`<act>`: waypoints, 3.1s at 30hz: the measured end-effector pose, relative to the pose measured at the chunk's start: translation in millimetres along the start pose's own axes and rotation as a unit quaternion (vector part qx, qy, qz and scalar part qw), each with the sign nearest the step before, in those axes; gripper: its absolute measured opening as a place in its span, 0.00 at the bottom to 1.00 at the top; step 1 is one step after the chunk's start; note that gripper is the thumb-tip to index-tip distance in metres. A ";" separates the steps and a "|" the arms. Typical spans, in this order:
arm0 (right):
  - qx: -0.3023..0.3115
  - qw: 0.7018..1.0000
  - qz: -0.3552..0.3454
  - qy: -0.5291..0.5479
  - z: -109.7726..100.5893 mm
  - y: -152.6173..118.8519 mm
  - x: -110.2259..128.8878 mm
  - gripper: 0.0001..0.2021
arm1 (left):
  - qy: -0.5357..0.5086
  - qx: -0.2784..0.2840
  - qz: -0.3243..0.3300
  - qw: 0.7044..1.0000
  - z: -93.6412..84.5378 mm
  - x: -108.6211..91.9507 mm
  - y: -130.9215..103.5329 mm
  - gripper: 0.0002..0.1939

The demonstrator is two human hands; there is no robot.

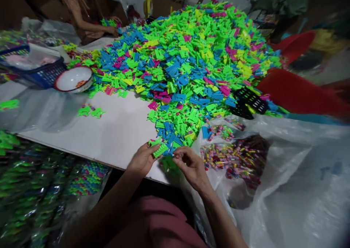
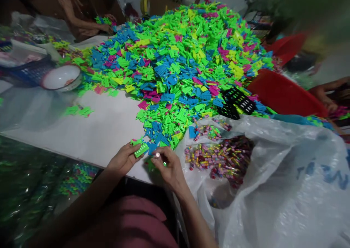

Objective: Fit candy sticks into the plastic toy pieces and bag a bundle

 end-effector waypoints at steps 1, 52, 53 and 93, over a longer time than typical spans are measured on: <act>-0.015 0.999 0.014 0.029 0.7 -0.9 -3.0 0.07 | -0.003 0.003 0.005 1.000 1.3 0.4 1.9 0.16; 0.113 0.981 0.122 0.098 19.2 -27.4 -56.0 0.10 | 0.142 0.107 -0.080 0.981 10.0 51.8 -16.8 0.15; 0.114 0.983 0.115 0.090 19.5 -28.1 -55.4 0.10 | 0.161 0.098 -0.065 0.980 8.5 48.6 -17.3 0.14; 0.057 0.983 0.166 0.053 37.5 -51.1 -86.9 0.11 | 0.198 0.028 -0.062 0.978 -23.6 56.5 -22.6 0.16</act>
Point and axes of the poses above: each hand's wrist, its own y-axis towards the middle knuckle, its own z-axis out of the palm, x = y × z, the point moved 10 cm from there along y, towards the middle knuckle, and after that the axes turned 7 degrees about y, right-handed, at the moved point
